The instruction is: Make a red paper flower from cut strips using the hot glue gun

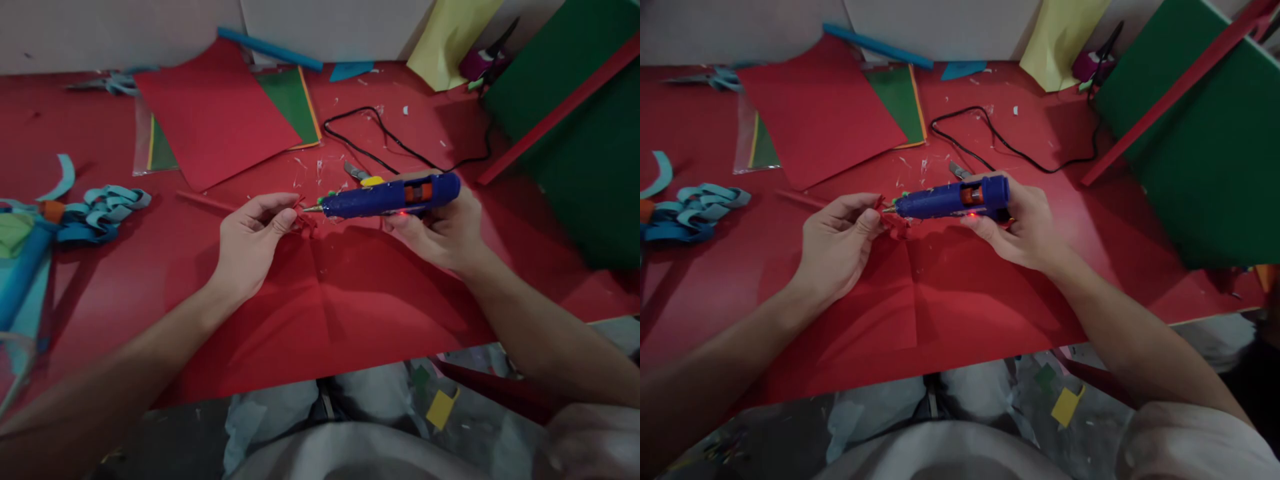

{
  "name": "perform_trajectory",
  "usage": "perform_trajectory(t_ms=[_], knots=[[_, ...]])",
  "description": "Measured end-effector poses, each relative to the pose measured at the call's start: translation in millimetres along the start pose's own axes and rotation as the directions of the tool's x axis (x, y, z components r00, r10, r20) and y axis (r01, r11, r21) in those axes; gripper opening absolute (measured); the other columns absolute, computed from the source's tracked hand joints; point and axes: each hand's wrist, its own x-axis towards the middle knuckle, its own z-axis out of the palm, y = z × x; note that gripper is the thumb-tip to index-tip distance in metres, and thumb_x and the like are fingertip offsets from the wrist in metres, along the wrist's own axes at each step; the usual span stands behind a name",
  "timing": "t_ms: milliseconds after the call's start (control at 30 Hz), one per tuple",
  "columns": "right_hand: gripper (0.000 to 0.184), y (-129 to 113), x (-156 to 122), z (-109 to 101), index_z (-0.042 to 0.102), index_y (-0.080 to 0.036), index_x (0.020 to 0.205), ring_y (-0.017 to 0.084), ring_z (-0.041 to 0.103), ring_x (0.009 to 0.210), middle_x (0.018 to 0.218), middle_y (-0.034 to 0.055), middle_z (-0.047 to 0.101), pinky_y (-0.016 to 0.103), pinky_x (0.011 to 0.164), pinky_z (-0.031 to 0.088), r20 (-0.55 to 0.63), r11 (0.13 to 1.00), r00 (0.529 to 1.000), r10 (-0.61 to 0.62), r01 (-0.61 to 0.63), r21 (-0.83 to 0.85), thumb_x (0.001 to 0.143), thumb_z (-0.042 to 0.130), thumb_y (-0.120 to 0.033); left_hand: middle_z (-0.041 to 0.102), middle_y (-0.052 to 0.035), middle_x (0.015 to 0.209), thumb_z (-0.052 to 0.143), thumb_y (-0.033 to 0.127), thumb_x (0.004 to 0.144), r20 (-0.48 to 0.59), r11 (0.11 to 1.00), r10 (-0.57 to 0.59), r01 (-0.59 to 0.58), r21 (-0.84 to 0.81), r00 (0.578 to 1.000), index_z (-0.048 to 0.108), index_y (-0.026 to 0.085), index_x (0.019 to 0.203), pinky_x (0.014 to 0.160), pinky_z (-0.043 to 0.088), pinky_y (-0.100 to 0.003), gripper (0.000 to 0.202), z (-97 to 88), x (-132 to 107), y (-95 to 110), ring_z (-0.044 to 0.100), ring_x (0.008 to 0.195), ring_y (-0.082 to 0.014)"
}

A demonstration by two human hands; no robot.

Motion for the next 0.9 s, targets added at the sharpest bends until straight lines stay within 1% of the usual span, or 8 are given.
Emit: perform_trajectory(t_ms=[100,167,300,467,600,667,767,900], knots=[[0.034,-1,1,1,0.075,-0.033,0.127,0.01,0.06,0.056,0.09,-0.0049,0.077,0.024,0.052,0.046,0.031,0.982,0.985,-0.167,0.169,-0.086,0.093,0.079,-0.034,0.082,-0.002,0.093,0.1,0.05,0.071,0.017,1.0,0.007,-0.006,-0.012,1.0,0.084,0.023,0.097,0.075,0.065,-0.021,0.04,0.0,0,0,0.074,0.078,-0.0114],[0.031,0,2,1,0.076,-0.032,0.125,0.011,0.064,0.06,0.095,-0.003,0.08,0.023,0.055,0.049,0.04,0.971,0.977,-0.207,0.211,-0.116,0.094,0.078,-0.033,0.082,-0.0021,0.093,0.1,0.05,0.071,0.02,1.0,0.005,-0.005,-0.007,1.0,0.084,0.024,0.097,0.074,0.065,-0.022,0.041,-0.4,0,0,0.075,0.078,-0.0118],[0.024,-1,5,2,0.08,-0.026,0.117,0.016,0.074,0.072,0.098,0.0012,0.083,0.024,0.061,0.055,0.058,0.96,0.973,-0.225,0.231,-0.16,0.096,0.076,-0.036,0.082,-0.0027,0.094,0.1,0.053,0.069,0.018,1.0,-0.003,0.002,0.013,1.0,0.084,0.024,0.097,0.074,0.066,-0.025,0.043,-1.2,0,-1,0.075,0.078,-0.0135],[0.035,-2,8,1,0.078,-0.019,0.115,0.021,0.079,0.082,0.102,0.006,0.085,0.028,0.071,0.061,0.127,0.954,0.977,-0.172,0.198,-0.227,0.098,0.073,-0.05,0.082,-0.0034,0.093,0.099,0.055,0.07,0.032,0.999,-0.004,0.002,0.043,0.999,0.084,0.024,0.096,0.074,0.067,-0.028,0.043,-1.4,0,-1,0.075,0.078,-0.0148],[0.041,-1,8,-1,0.073,-0.016,0.126,0.027,0.081,0.107,0.122,0.0136,0.082,0.036,0.09,0.064,0.214,0.93,0.955,-0.207,0.26,-0.26,0.105,0.061,-0.05,0.082,-0.0025,0.092,0.099,0.049,0.072,0.038,1.0,-0.003,0.003,0.009,0.999,0.084,0.024,0.097,0.076,0.065,-0.025,0.039,-1.0,0,-1,0.074,0.077,-0.0125],[0.041,-2,8,-1,0.069,-0.017,0.133,0.028,0.079,0.117,0.131,0.0146,0.079,0.037,0.093,0.064,0.254,0.919,0.937,-0.24,0.303,-0.253,0.107,0.055,-0.046,0.081,-0.0025,0.091,0.099,0.046,0.074,0.031,1.0,-0.015,0.015,0.003,0.999,0.083,0.023,0.098,0.078,0.066,-0.027,0.037,-0.3,0,-1,0.075,0.077,-0.0129],[0.041,-7,6,-2,0.065,-0.019,0.14,0.027,0.08,0.109,0.13,0.0126,0.079,0.039,0.09,0.065,0.29,0.916,0.928,-0.235,0.311,-0.253,0.107,0.05,-0.039,0.081,-0.0027,0.091,0.098,0.042,0.075,0.015,1.0,-0.029,0.029,0.002,0.999,0.082,0.022,0.098,0.079,0.066,-0.029,0.035,1.0,0,0,0.075,0.076,-0.0135],[0.048,-11,3,-2,0.062,-0.023,0.146,0.027,0.081,0.096,0.124,0.0089,0.08,0.043,0.092,0.066,0.304,0.939,0.941,-0.149,0.231,-0.256,0.102,0.055,-0.04,0.081,-0.002,0.09,0.099,0.045,0.073,0.022,1.0,-0.017,0.018,-0.012,1.0,0.083,0.022,0.098,0.078,0.066,-0.028,0.037,1.5,0,1,0.073,0.076,-0.0125]])
